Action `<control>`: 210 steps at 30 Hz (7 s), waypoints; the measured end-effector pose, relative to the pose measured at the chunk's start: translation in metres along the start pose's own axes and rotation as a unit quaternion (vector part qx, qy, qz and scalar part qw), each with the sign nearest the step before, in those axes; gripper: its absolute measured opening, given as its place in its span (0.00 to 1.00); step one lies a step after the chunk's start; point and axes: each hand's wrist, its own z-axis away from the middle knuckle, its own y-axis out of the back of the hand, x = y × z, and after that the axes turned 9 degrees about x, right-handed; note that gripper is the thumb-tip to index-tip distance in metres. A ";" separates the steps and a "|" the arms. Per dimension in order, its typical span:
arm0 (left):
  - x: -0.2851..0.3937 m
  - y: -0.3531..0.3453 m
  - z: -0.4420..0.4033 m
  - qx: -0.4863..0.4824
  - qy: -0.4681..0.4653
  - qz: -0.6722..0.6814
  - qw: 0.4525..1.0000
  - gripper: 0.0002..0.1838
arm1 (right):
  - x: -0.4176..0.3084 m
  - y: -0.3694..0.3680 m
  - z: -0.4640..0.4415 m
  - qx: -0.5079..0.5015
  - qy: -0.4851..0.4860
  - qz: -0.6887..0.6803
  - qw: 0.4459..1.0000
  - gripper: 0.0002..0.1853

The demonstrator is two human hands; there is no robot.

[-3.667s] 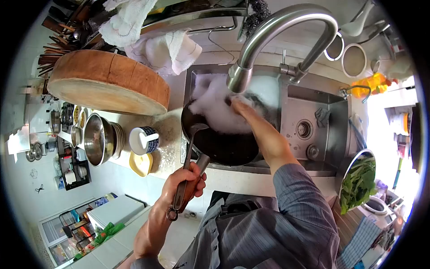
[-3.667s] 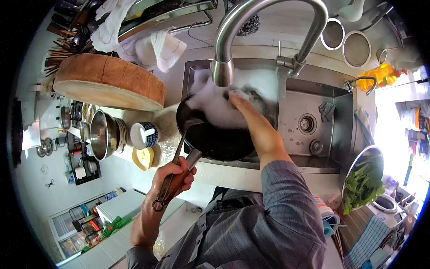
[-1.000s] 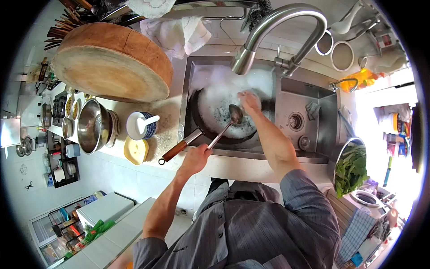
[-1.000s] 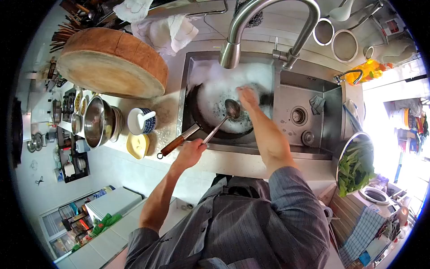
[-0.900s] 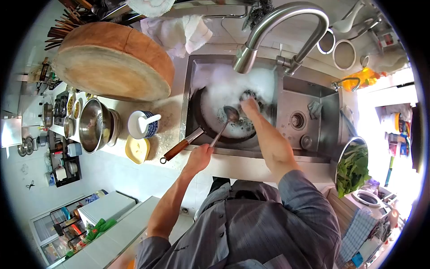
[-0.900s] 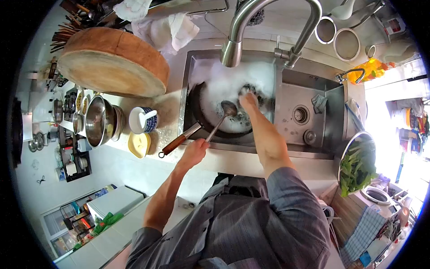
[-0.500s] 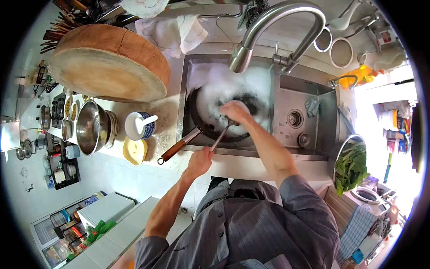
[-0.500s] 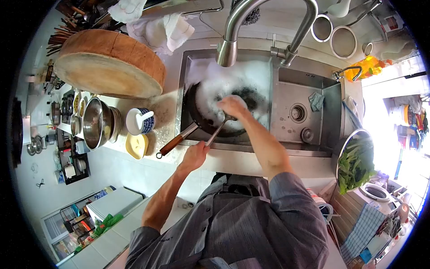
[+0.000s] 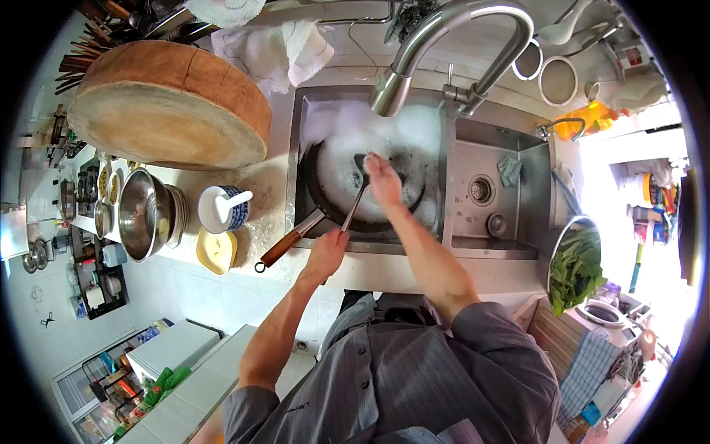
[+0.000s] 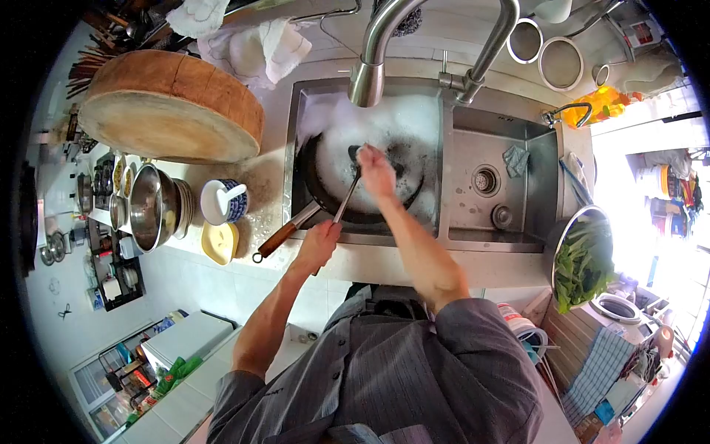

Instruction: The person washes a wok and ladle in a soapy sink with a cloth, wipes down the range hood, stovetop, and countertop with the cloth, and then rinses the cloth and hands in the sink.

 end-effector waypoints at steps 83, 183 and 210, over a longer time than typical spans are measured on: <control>0.054 0.027 -0.015 -0.167 0.232 0.337 0.897 0.13 | 0.039 -0.006 -0.041 -0.032 -0.069 -0.012 0.997 0.21; 0.018 0.013 0.000 -0.147 0.269 0.330 0.893 0.11 | 0.082 -0.030 0.016 -0.114 0.435 0.206 0.869 0.16; 0.042 -0.036 -0.020 -0.132 0.190 0.470 0.852 0.12 | -0.004 -0.025 -0.001 -0.136 -0.308 -0.225 0.914 0.11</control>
